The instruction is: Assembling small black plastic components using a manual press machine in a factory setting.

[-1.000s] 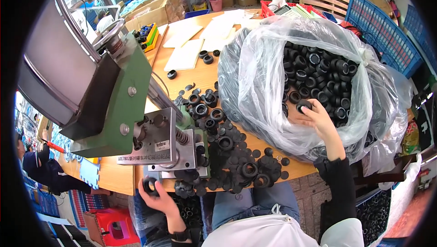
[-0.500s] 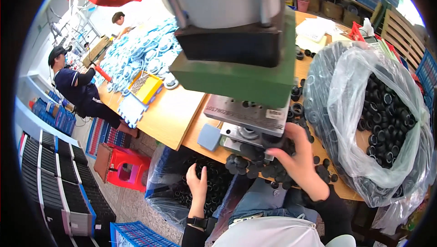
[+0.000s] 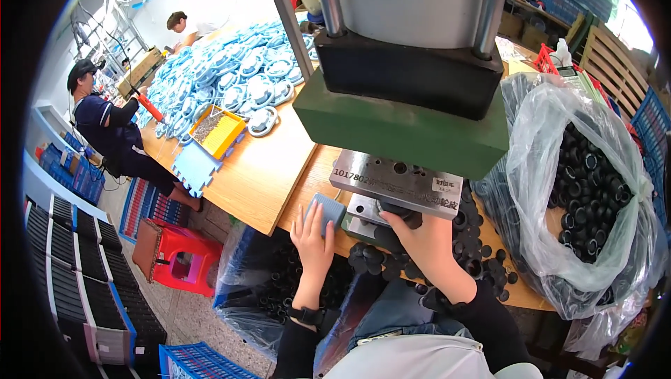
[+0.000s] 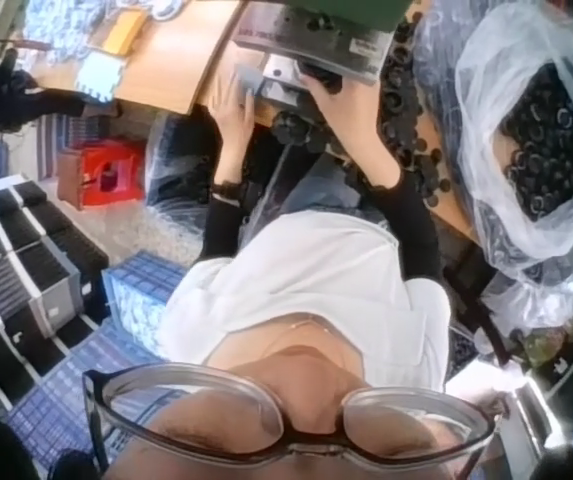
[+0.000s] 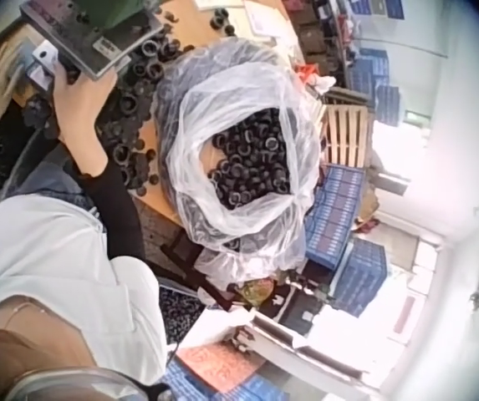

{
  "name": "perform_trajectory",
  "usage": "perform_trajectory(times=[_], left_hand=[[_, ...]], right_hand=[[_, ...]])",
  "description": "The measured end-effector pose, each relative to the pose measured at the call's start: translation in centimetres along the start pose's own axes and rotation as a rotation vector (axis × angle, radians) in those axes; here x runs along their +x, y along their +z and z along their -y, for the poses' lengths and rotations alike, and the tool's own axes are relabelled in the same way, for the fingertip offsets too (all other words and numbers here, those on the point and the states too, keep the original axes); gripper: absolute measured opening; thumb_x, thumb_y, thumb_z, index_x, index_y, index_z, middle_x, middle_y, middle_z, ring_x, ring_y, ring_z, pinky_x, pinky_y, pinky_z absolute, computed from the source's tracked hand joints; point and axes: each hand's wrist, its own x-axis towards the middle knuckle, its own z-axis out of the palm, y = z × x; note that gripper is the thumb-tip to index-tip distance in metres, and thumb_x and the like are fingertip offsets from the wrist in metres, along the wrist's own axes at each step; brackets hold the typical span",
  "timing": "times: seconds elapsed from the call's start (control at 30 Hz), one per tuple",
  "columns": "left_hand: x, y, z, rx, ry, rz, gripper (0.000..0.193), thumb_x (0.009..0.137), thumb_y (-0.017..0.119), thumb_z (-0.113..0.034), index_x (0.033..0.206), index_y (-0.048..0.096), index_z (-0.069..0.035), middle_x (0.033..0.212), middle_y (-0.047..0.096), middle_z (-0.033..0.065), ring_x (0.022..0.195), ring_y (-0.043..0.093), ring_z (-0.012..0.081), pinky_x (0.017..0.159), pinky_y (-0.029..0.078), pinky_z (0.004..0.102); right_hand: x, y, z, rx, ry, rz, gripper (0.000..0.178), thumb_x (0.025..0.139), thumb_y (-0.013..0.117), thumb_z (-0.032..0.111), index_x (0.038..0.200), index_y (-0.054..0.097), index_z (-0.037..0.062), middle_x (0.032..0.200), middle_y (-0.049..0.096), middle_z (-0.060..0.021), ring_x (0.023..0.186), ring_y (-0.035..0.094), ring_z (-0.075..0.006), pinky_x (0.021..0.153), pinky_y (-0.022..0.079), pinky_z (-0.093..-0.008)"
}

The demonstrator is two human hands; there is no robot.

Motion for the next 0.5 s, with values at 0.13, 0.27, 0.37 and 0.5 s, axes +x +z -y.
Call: perform_trajectory(times=[0.13, 0.27, 0.37, 0.5], left_hand=[[0.6, 1.9, 1.4, 0.106, 0.113, 0.148, 0.035, 0.090, 0.056, -0.018, 0.123, 0.058, -0.007, 0.133, 0.054, 0.0104, 0.130, 0.041, 0.0329, 0.103, 0.030, 0.0459], [0.9, 3.1, 1.3, 0.029, 0.109, 0.131, 0.032, 0.087, 0.058, -0.015, 0.118, 0.062, -0.006, 0.129, 0.057, 0.0099, 0.126, 0.045, 0.0321, 0.102, 0.031, 0.0454], [1.5, 2.7, 0.5, 0.058, 0.154, 0.163, 0.028, 0.086, 0.059, -0.012, 0.111, 0.064, -0.002, 0.123, 0.060, 0.0129, 0.119, 0.050, 0.0360, 0.098, 0.038, 0.0459], [2.7, 0.1, 1.8, 0.034, 0.166, 0.191, 0.025, 0.085, 0.060, -0.010, 0.107, 0.064, 0.003, 0.117, 0.061, 0.0193, 0.113, 0.052, 0.0406, 0.096, 0.041, 0.0464]], right_hand=[[0.4, -1.1, 0.2, 0.215, 0.084, 0.128, 0.041, 0.064, 0.083, 0.024, 0.093, 0.065, 0.0028, 0.091, 0.063, -0.0133, 0.085, 0.056, -0.0369, 0.077, 0.044, -0.0443], [-2.5, -6.1, 1.8, 0.080, 0.069, 0.032, 0.090, 0.062, 0.086, 0.033, 0.132, 0.040, 0.0002, 0.123, 0.052, -0.0160, 0.108, 0.054, -0.0306, 0.092, 0.042, -0.0409], [-4.8, -13.0, -0.3, 0.055, -0.035, -0.094, 0.079, 0.064, 0.086, 0.021, 0.129, 0.045, 0.0011, 0.123, 0.054, -0.0140, 0.109, 0.055, -0.0265, 0.092, 0.044, -0.0370], [-5.4, -20.8, -7.9, -0.386, 0.142, -0.276, 0.037, 0.081, 0.070, 0.017, 0.112, 0.057, 0.0011, 0.110, 0.060, -0.0154, 0.104, 0.055, -0.0323, 0.089, 0.043, -0.0386]])
